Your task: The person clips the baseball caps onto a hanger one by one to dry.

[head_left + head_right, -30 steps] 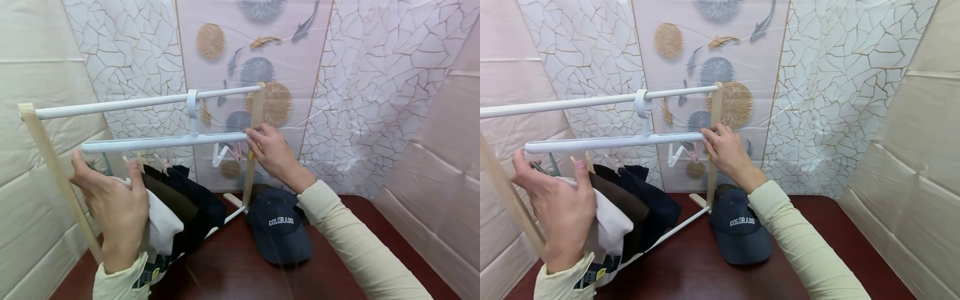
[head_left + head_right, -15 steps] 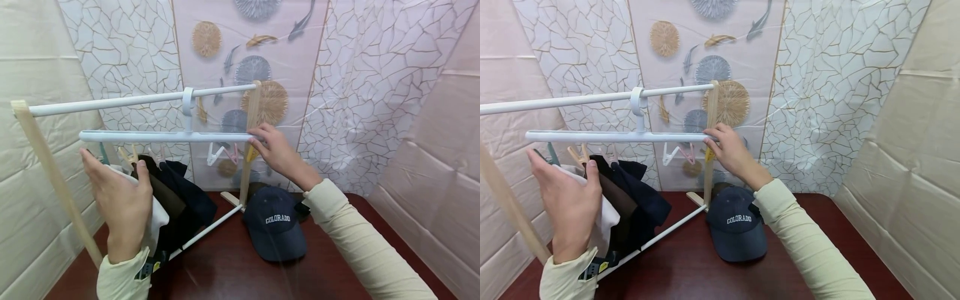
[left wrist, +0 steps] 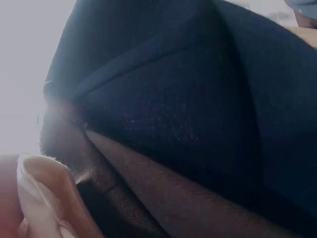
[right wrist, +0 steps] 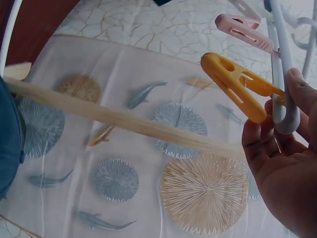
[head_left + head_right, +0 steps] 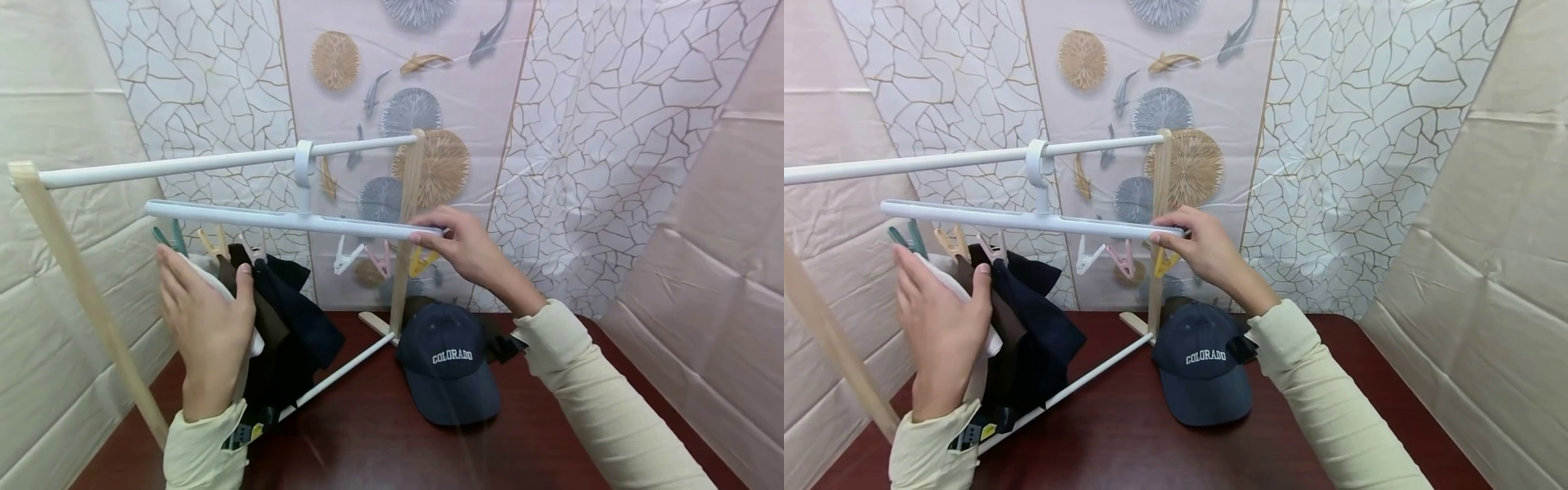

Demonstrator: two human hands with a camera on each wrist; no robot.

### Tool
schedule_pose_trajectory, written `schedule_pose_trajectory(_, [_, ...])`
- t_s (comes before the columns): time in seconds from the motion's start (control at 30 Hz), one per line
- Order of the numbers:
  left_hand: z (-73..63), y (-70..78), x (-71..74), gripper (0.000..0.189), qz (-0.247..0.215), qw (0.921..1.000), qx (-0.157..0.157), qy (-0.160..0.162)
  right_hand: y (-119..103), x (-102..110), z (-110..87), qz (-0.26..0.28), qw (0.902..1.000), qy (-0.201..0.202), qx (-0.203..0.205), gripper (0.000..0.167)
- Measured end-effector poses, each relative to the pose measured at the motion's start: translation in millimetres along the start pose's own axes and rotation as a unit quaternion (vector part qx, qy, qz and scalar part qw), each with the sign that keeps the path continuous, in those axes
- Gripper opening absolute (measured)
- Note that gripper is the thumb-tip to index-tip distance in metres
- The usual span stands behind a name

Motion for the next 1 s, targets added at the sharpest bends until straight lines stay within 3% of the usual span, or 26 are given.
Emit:
schedule_pose_trajectory(0.37, [3.2,-5.1,-9.8,0.106,-0.013,0.9993,-0.007,-0.033,0,-1,-21.6,0.091,0.9948,0.025,-0.037,0.027])
schedule_pose_trajectory(0.53, [3.7,-5.4,-7.1,0.098,-0.010,0.9994,-0.008,-0.032,-7,-4,-25.2,0.097,0.9942,0.036,-0.027,0.028])
schedule_pose_trajectory(0.8, [4.7,-9.0,-16.2,0.092,0.005,0.9952,0.015,-0.097,-15,-4,-36.6,0.107,0.9930,0.030,-0.040,0.029])
schedule_pose_trajectory(1.0, [2.5,-5.1,-18.1,0.084,-0.011,0.9938,0.015,-0.110,-25,-2,-40.9,0.114,0.9923,0.031,-0.037,0.026])
Point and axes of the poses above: each hand's wrist, its own z-axis towards the middle knuckle, its own x-axis out of the back of the hand, y = z × x, the point moved 5 cm from there along z, towards the middle knuckle, and after that the axes turned 9 degrees about -z, right-handed, at the moved point
